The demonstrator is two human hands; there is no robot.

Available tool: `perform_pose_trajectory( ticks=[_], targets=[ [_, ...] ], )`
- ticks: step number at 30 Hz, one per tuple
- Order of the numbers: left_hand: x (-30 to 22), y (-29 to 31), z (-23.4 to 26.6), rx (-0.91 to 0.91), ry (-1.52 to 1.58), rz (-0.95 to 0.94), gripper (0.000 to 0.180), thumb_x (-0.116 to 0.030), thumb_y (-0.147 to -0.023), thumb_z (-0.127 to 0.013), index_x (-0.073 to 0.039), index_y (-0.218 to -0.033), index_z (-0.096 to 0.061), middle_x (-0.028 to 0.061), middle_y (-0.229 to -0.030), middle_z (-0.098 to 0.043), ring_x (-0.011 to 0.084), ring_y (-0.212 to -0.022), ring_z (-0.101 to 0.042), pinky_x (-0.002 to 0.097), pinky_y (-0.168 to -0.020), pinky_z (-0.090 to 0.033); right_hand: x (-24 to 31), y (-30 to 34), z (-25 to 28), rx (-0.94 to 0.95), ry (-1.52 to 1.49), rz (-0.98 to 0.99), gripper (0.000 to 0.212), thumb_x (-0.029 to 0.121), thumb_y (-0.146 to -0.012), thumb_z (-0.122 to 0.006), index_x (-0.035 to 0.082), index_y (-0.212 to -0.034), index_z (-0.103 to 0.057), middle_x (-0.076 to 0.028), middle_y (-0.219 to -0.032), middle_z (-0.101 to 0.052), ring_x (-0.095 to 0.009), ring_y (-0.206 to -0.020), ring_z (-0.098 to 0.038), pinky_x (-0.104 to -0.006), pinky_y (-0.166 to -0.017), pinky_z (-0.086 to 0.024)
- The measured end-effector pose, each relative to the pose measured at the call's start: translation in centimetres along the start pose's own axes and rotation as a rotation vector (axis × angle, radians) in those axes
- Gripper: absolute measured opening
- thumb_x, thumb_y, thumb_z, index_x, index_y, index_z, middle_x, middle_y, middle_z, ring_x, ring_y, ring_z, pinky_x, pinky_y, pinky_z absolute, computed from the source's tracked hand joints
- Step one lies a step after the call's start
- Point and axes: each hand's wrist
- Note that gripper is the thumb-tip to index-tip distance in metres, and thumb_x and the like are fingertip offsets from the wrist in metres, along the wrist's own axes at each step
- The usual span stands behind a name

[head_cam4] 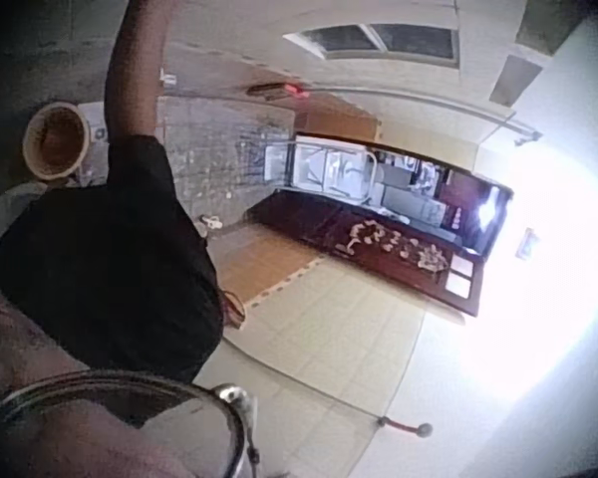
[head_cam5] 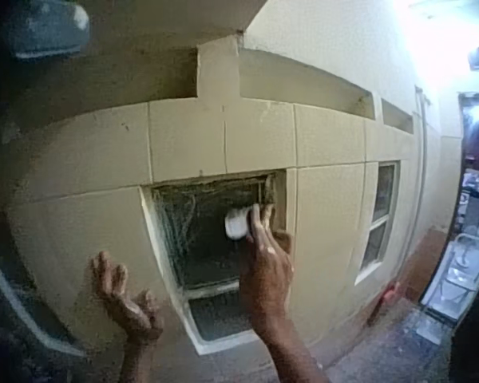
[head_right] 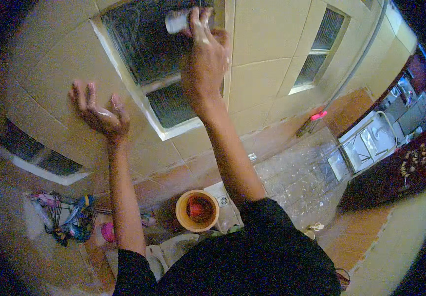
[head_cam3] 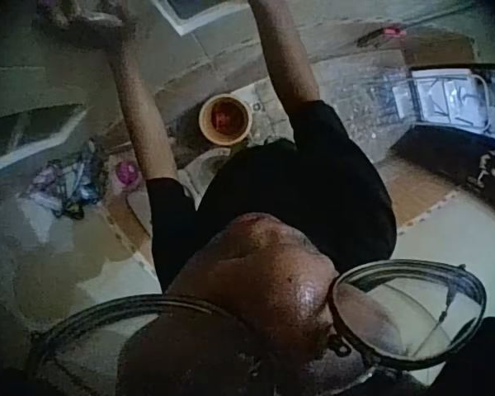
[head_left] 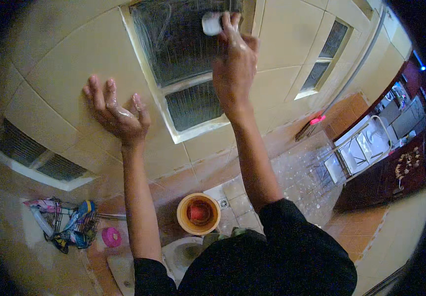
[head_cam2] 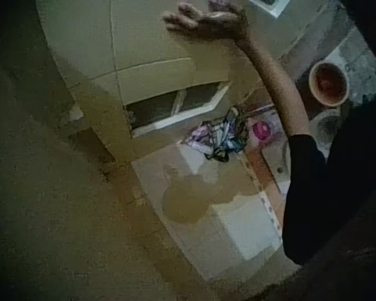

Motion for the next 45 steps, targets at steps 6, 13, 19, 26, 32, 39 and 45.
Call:
perform_pose_trajectory(
  ticks=[6, 13, 19, 26, 32, 39, 45],
  targets=[
    [0.0, -0.2, -0.2, -0.007, 0.049, -0.021, 0.054, -0.028, -0.098, -0.055, -0.008, -0.146, -0.043, 0.0228, -0.153, -0.040, 0.0439, -0.144, -0.037, 0.0627, -0.119, -0.027, -1.0, 2.2, 0.5, 0.050, -0.102, 0.012, 0.069, -0.016, -0.076, -0.055, 0.008, -0.141, -0.060, -0.024, -0.145, -0.055, -0.040, -0.117, -0.060, -0.0418, -0.104, -0.048],
    [-0.2, -0.1, 0.1, 0.007, 0.014, 0.007, 0.053, -0.029, -0.098, -0.054, -0.009, -0.146, -0.043, 0.0230, -0.154, -0.040, 0.0443, -0.144, -0.037, 0.0627, -0.119, -0.027, -0.5, 2.5, 0.6, 0.014, -0.049, -0.007, 0.071, -0.020, -0.075, -0.054, 0.010, -0.139, -0.063, -0.016, -0.142, -0.060, -0.034, -0.120, -0.061, -0.0388, -0.102, -0.051],
    [0.1, 0.0, 0.0, 0.006, 0.052, -0.020, 0.055, -0.028, -0.098, -0.055, -0.009, -0.147, -0.043, 0.0225, -0.156, -0.037, 0.0451, -0.144, -0.037, 0.0628, -0.119, -0.026, -0.1, 0.5, 0.7, 0.035, 0.152, 0.043, 0.075, -0.014, -0.074, -0.062, 0.012, -0.144, -0.058, -0.017, -0.141, -0.061, -0.035, -0.113, -0.061, -0.0406, -0.098, -0.053],
    [0.1, -0.1, 0.0, 0.006, 0.069, 0.003, 0.053, -0.027, -0.097, -0.056, -0.008, -0.146, -0.044, 0.0229, -0.155, -0.038, 0.0472, -0.145, -0.034, 0.0637, -0.120, -0.023, -0.1, 1.4, 0.7, 0.103, 0.147, 0.004, 0.076, -0.015, -0.071, -0.061, 0.010, -0.143, -0.058, -0.017, -0.138, -0.063, -0.034, -0.111, -0.062, -0.0401, -0.094, -0.054],
    [0.3, 0.1, 0.0, 0.008, 0.055, 0.006, 0.056, -0.028, -0.096, -0.056, -0.009, -0.147, -0.043, 0.0217, -0.157, -0.036, 0.0453, -0.146, -0.033, 0.0632, -0.120, -0.024, 0.4, -1.9, 0.4, -0.020, 0.093, 0.111, 0.076, -0.018, -0.070, -0.057, 0.006, -0.142, -0.057, -0.019, -0.137, -0.063, -0.037, -0.108, -0.062, -0.0409, -0.096, -0.051],
    [-0.1, 0.0, -0.3, 0.001, 0.052, -0.013, 0.055, -0.031, -0.098, -0.055, -0.009, -0.146, -0.043, 0.0210, -0.155, -0.038, 0.0438, -0.145, -0.035, 0.0636, -0.119, -0.026, -1.1, 3.5, 1.0, 0.096, 0.054, -0.012, 0.078, -0.018, -0.068, -0.057, 0.003, -0.143, -0.056, -0.024, -0.136, -0.062, -0.038, -0.105, -0.061, -0.0418, -0.099, -0.047],
    [0.6, 0.2, 0.1, -0.003, 0.019, -0.004, 0.053, -0.031, -0.099, -0.054, -0.009, -0.146, -0.043, 0.0214, -0.154, -0.039, 0.0422, -0.144, -0.038, 0.0632, -0.119, -0.028, 1.2, -1.6, 0.4, 0.031, -0.014, 0.045, 0.073, -0.015, -0.073, -0.058, 0.006, -0.143, -0.058, -0.022, -0.135, -0.063, -0.037, -0.102, -0.063, -0.0396, -0.094, -0.052]
  ],
)
Point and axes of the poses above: each hand's wrist, its own y-axis away from the middle knuckle, its own z-axis out of the back of the hand, x = y × z
